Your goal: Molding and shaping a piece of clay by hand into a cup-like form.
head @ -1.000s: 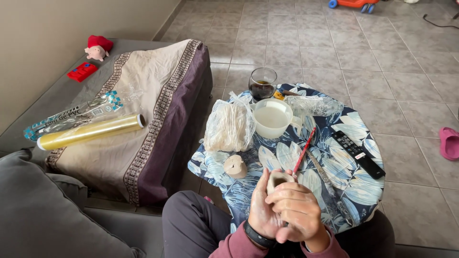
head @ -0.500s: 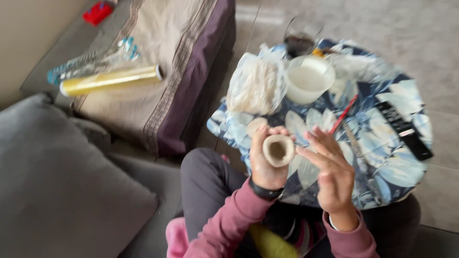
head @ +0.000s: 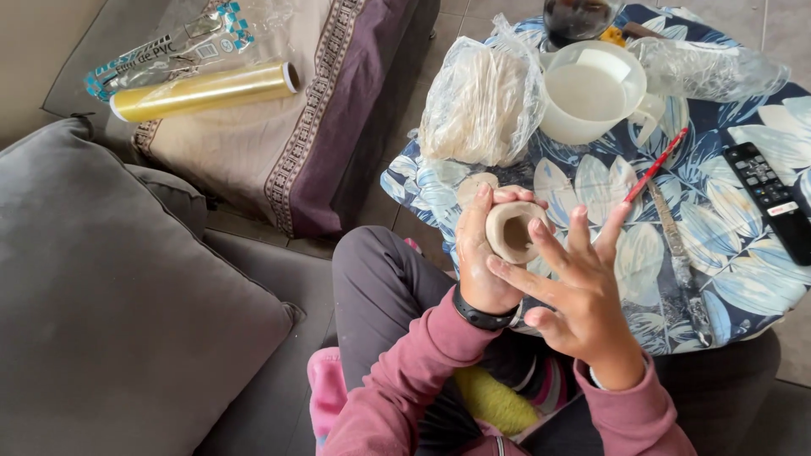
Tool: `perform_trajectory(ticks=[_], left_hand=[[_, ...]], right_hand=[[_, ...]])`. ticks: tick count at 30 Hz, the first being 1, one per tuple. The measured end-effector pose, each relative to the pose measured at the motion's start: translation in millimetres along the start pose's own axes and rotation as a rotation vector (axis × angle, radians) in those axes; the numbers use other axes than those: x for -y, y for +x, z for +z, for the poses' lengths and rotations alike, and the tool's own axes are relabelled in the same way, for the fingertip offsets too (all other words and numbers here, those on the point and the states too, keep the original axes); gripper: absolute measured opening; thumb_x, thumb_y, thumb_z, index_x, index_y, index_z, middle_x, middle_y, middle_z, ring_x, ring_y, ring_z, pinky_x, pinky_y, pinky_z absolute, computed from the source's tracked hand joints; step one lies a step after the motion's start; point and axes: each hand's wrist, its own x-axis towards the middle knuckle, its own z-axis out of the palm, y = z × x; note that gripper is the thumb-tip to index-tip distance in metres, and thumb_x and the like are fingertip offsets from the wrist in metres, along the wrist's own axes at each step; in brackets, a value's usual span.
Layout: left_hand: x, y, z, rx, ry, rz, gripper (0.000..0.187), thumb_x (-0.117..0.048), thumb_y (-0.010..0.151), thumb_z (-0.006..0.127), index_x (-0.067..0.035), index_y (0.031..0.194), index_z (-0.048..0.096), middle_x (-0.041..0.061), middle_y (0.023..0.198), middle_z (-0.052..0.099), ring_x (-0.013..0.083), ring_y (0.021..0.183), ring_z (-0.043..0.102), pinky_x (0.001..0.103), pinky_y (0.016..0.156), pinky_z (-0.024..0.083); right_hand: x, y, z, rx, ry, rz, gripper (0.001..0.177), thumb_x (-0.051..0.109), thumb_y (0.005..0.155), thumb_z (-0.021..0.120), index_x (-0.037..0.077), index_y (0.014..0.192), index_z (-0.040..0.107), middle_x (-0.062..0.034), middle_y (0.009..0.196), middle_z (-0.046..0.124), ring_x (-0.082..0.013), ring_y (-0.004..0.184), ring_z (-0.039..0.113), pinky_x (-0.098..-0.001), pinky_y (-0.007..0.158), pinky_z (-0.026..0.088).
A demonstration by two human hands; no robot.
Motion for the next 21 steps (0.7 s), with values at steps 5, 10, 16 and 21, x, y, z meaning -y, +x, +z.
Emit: perform_trajectory(ticks=[5,10,16,21], left_hand=[[-7.2,3.0,7.4,-0.058,-0.129,-0.070,0.032,-0.026,0.112,0.049,-0.001,0.097,0.062,0.014,0.101,0.066,0.0274,0.094,0.067,0.036,0.072,0.060],[-2.7,-3.4,14.0,0.107,0.189,-0.027,0.039,-0.023,0.113,0.042,-0.001,0.094,0.069,0.014,0.103,0.071,0.0198,0.093,0.065,0.032,0.091,0.055],[9.3,-12.6,12.4,-0.014,0.072,-0.125,0.024,-0.019,0.108,0.056,-0.002,0.095,0.065,0.005,0.079,0.064,0.0074,0.062,0.053,0.019,0.051,0.044],[10.7,-12.6,15.3,0.046,0.508,0.267,0.024,-0.013,0.112,0.044,-0.002,0.100,0.062,0.012,0.107,0.069,0.0154,0.093,0.061,0.028,0.091,0.052]], right_hand=[[-16.7,-11.4,-13.1,-0.101,0.152,-0.040,0.067,0.062,0.111,0.018,0.026,0.118,0.074,0.0052,0.168,0.024,-0.0235,0.164,0.003,-0.0534,0.137,-0.012],[-10.7,-3.9,-12.6,-0.019,0.041,-0.014,0.062,0.057,0.107,0.024,0.022,0.138,0.065,-0.0004,0.167,0.028,-0.0231,0.162,0.007,-0.0506,0.136,-0.010],[-11.5,1.3,-14.5,-0.064,-0.110,0.089,0.069,0.058,0.107,0.011,0.018,0.149,0.049,-0.0022,0.162,0.043,-0.0267,0.159,0.022,-0.0547,0.135,-0.004],[-2.9,8.2,-20.8,-0.103,0.107,0.172,0.076,0.057,0.108,0.012,0.005,0.139,0.058,-0.0146,0.146,0.061,-0.0364,0.154,0.040,-0.0529,0.138,0.003]])
